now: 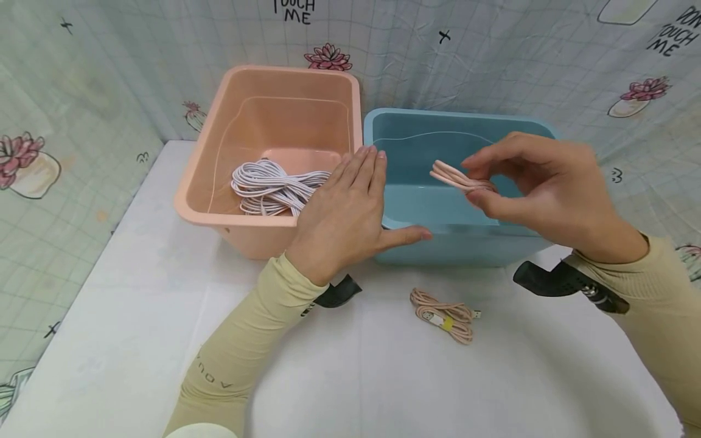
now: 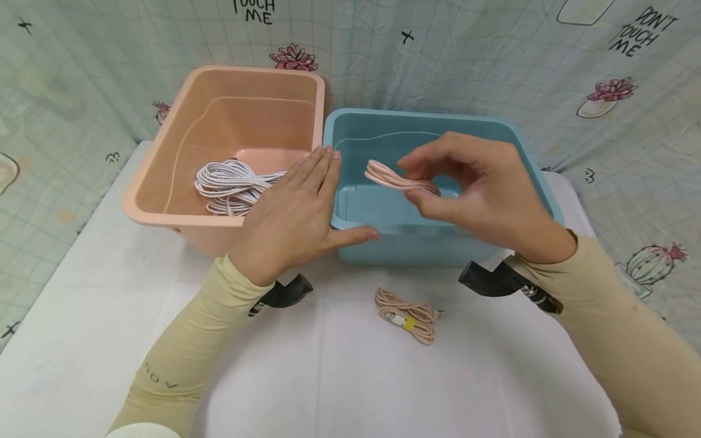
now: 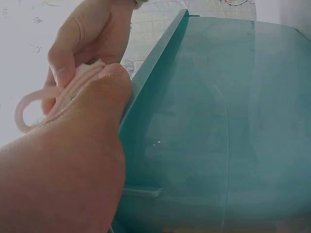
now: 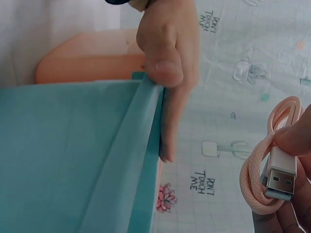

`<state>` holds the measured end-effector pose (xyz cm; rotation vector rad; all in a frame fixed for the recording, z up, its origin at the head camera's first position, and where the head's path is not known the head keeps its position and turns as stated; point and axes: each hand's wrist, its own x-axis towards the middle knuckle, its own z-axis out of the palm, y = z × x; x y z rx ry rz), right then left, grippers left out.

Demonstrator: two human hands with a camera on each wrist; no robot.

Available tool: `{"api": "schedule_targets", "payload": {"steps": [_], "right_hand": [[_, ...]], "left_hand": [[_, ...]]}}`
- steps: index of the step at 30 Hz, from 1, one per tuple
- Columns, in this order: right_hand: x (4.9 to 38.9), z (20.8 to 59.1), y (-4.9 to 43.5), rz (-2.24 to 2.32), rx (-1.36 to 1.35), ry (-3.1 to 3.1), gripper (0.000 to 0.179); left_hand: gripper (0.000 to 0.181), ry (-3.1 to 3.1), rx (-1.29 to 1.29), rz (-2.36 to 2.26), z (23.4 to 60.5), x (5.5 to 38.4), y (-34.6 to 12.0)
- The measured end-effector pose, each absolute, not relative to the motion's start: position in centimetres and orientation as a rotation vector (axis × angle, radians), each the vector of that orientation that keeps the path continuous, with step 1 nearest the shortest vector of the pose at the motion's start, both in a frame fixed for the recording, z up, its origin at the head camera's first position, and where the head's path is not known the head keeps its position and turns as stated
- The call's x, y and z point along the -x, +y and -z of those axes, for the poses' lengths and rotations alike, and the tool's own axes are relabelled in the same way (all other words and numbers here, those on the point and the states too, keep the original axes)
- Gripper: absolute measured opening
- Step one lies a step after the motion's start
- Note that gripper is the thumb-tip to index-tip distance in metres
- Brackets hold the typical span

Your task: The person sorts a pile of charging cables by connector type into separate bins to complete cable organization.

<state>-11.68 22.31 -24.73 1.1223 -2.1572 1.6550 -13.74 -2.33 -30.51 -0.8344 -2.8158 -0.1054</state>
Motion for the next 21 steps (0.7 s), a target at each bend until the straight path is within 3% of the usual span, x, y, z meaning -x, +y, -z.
{"api": "schedule_targets", "payload": {"steps": [21], "right_hand": [[17.1,24.1,22.5,-1.106,-0.723,-2.505,0.034]], "left_hand": [[0.12,-2.72,0.842,0.07,30.8,13.8,-2.3]]}}
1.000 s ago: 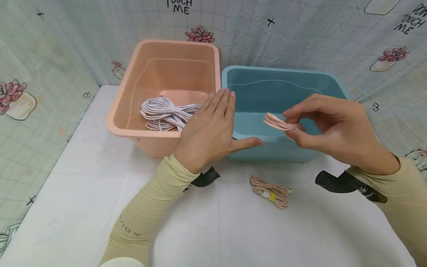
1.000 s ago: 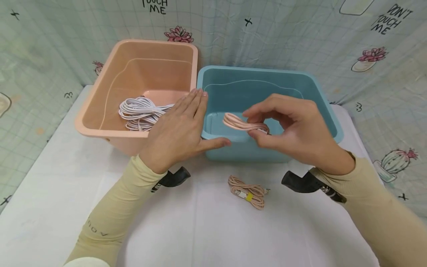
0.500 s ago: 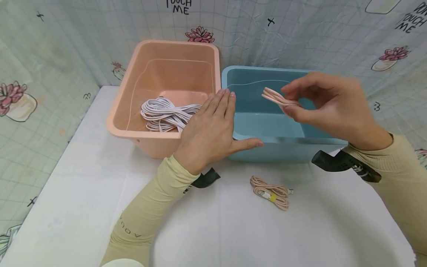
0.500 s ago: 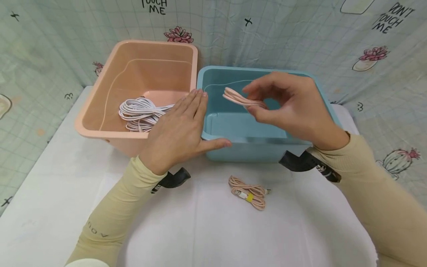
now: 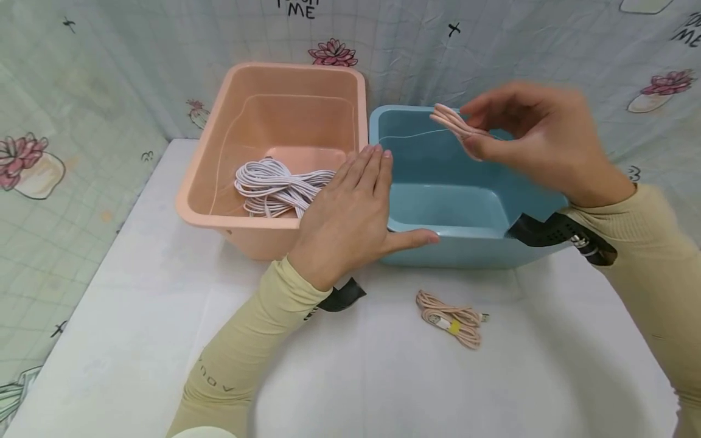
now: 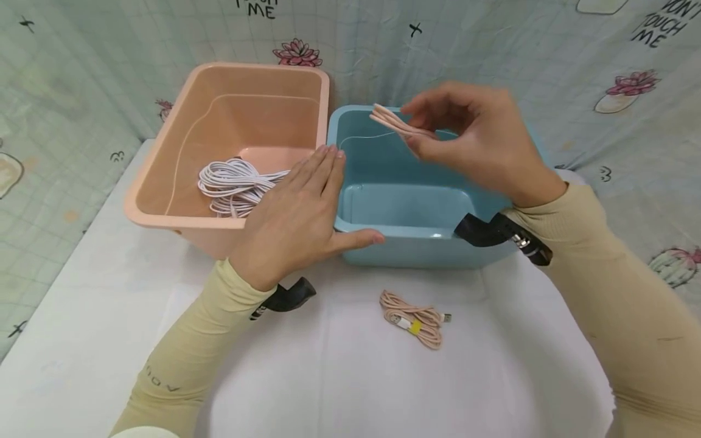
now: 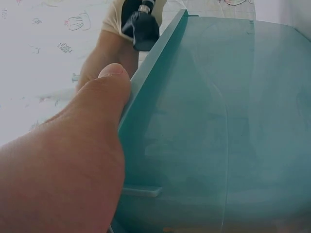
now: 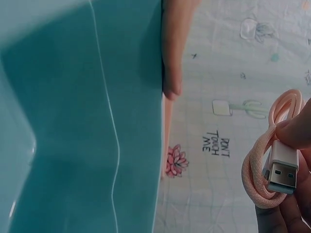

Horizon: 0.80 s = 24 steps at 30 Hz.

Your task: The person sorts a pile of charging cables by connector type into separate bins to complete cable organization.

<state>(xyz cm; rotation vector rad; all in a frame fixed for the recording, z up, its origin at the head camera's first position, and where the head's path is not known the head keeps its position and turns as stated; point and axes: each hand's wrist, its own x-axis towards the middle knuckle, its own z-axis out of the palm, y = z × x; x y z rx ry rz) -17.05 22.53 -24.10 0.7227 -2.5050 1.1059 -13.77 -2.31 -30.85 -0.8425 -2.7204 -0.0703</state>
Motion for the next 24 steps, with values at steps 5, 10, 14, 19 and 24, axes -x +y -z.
{"api": "schedule_targets", "payload": {"steps": [5,10,14,19,24], "right_hand": [[18.4,24.0,22.4,-1.014,-0.687,-2.546,0.033],[19.8,24.3,22.2,-0.981,-0.637,-2.58,0.034],[20.8,24.5,22.1,-0.981,-0.614,-2.607,0.035],[21.8,24.8,21.9,-1.006,-0.64,-2.606,0.033],[22.8,25.4,21.8,-1.03,-0.673,-2.607,0.032]], "left_hand": [[0.12,-2.706,0.831,0.064,30.9,13.7,-2.3],[0.12,-2.732,0.825,0.058,30.9,13.8,-2.2],[0.12,-2.748,0.824,0.057,30.9,13.8,-2.2],[0.12,-2.739,0.83,0.051,30.9,13.9,-2.3],[0.12,-2.734,0.833,0.044,31.0,13.8,-2.4]]}}
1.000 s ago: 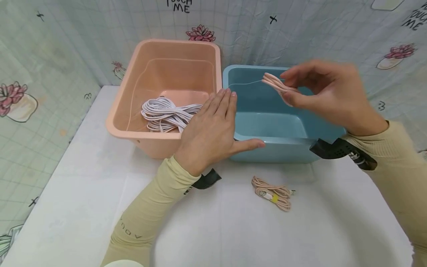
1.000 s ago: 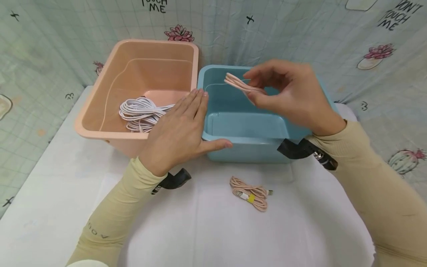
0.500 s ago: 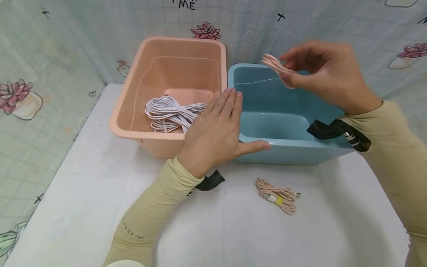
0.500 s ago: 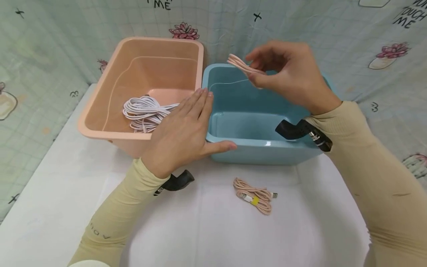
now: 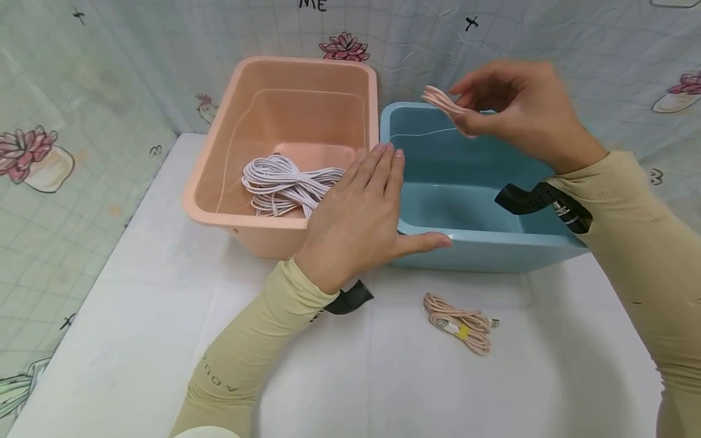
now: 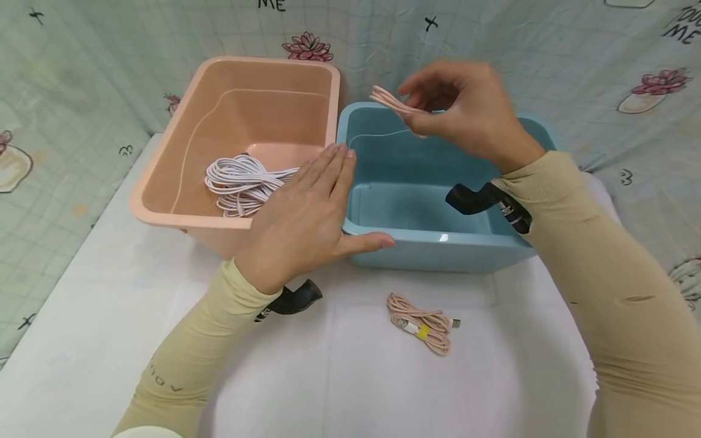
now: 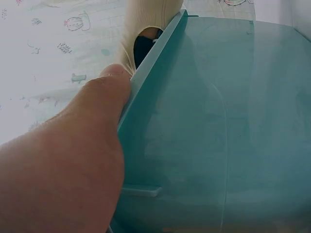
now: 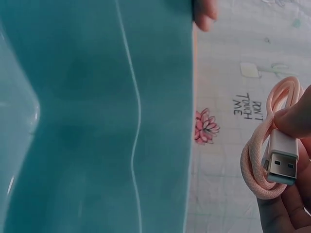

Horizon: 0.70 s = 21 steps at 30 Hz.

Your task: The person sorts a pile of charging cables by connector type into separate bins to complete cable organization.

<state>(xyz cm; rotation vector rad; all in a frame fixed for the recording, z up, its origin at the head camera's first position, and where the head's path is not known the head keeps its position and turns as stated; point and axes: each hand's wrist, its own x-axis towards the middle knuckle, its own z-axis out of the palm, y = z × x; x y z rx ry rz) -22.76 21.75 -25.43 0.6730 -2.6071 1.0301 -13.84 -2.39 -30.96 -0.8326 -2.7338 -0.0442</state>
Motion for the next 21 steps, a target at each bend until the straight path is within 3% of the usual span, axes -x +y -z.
{"api": "schedule_targets", "payload": {"steps": [21], "right_hand": [[24.1,27.8,22.6,-0.987,-0.679,-2.848,0.031]], "left_hand": [[0.121,-2.746,0.829,0.053,31.0,13.7,-2.3]]}}
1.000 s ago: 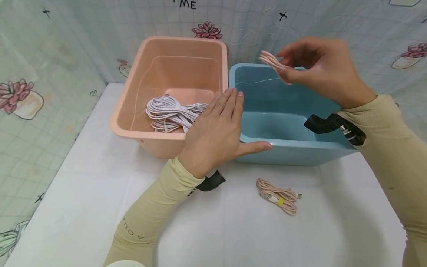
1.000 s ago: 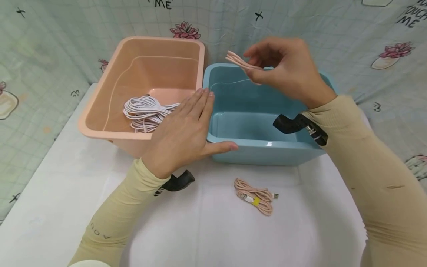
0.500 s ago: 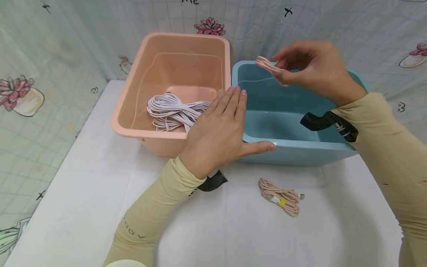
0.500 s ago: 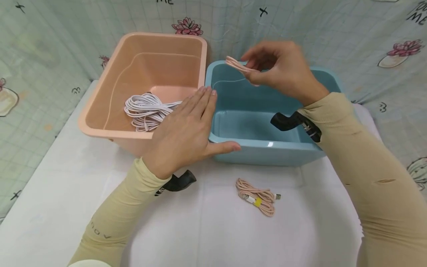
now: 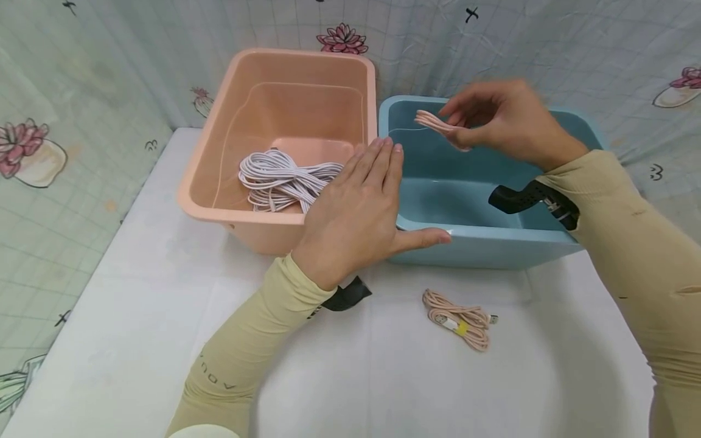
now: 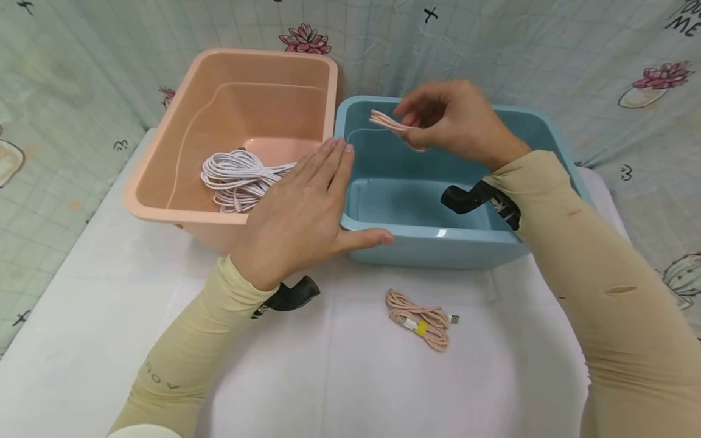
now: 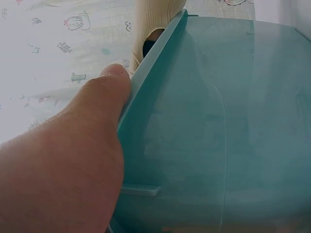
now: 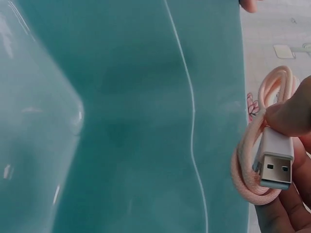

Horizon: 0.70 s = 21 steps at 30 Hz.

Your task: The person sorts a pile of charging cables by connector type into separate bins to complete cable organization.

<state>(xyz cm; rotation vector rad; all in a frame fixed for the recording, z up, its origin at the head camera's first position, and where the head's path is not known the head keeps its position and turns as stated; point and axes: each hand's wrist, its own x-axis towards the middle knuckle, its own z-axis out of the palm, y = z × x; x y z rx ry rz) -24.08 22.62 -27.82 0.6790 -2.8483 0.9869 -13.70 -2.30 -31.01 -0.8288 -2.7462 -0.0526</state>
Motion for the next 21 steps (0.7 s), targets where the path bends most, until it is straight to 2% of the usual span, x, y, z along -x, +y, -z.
{"api": "schedule_targets", "payload": {"steps": [21], "right_hand": [[24.14,27.97,23.04,-1.058,-0.624,-2.899,0.03]], "left_hand": [[0.121,-2.749,0.834,0.06,30.84,13.69,-2.28]]}}
